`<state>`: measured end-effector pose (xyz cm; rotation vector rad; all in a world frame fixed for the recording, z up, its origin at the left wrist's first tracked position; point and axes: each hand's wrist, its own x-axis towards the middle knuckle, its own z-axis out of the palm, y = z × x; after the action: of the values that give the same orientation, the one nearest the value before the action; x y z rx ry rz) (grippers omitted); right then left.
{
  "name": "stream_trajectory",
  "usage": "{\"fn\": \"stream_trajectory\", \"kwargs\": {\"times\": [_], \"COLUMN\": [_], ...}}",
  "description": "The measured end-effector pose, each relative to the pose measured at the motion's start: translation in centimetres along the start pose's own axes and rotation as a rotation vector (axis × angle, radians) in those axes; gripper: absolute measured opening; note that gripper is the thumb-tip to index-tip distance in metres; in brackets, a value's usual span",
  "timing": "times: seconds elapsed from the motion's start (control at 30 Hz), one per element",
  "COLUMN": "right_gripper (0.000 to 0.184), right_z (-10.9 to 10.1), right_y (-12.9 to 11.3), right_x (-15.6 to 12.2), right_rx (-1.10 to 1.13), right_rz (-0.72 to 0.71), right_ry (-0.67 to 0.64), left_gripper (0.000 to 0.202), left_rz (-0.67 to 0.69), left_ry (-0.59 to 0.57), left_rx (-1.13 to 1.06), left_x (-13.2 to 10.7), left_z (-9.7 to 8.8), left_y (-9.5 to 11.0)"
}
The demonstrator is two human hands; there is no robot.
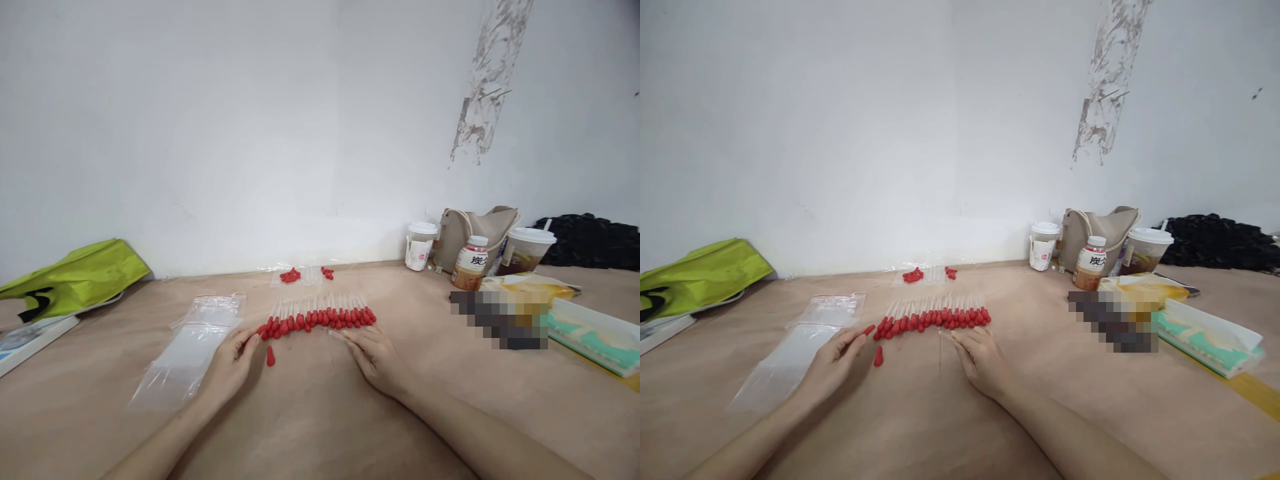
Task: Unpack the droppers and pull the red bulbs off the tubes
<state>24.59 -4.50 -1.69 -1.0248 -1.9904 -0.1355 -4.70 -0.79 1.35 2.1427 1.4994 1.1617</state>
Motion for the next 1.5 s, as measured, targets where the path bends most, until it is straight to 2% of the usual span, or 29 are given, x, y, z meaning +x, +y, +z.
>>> {"fn": "stream_trajectory", "kwargs": {"times": [0.13,0.27,0.37,0.5,0.73,0.9,1.07,1.17,1.3,1.4,1.5], "right_gripper": [0.022,0.021,0.020,0.020,0.018,0.034,0.032,0.025,0.014,0.017,0.022], "right_z": [0.7,1.4,1.7,1.9,1.7,1.5,1.4,1.5,1.4,1.3,1.5], "right_y": [-0.1,-0.2,-0.2,-0.3,-1.1,-1.9,-2.0,-1.7,-1.2,-0.7,-0.3], "right_x": [0.4,1.1,1.5,1.6,1.6,1.7,1.6,1.4,1.2,1.1,1.1], "right_rx": [-0.077,-0.176,-0.247,-0.255,-0.215,-0.177,-0.131,-0.087,-0.017,0.002,-0.009], "right_rz": [0.006,-0.064,-0.089,-0.045,0.063,0.129,0.179,0.211,0.297,0.381,0.381], "right_ry": [0.040,0.051,0.022,-0.031,-0.165,-0.193,-0.173,-0.132,-0.061,-0.035,-0.050], "left_gripper": [0.038,0.035,0.034,0.039,0.038,0.033,0.035,0.038,0.035,0.035,0.039], "left_rz": [-0.182,-0.217,-0.188,-0.153,-0.200,-0.208,-0.214,-0.145,0.103,0.275,0.423], "left_ry": [-0.002,-0.013,-0.014,-0.040,-0.081,-0.091,-0.042,0.016,-0.004,-0.039,-0.041], "left_rx": [-0.027,-0.080,-0.073,-0.077,-0.114,-0.095,-0.066,0.050,0.224,0.367,0.506], "left_x": [0.6,0.4,0.3,0.1,-0.2,0.1,0.6,1.3,2.6,3.5,4.0], "left_z": [-0.3,-0.3,0.1,0.5,0.3,0.1,0.7,1.1,1.3,1.5,1.9], "left_y": [-2.4,-3.4,-3.3,-2.7,-1.5,-1.0,-1.7,-1.9,-0.9,0.5,1.5]}}
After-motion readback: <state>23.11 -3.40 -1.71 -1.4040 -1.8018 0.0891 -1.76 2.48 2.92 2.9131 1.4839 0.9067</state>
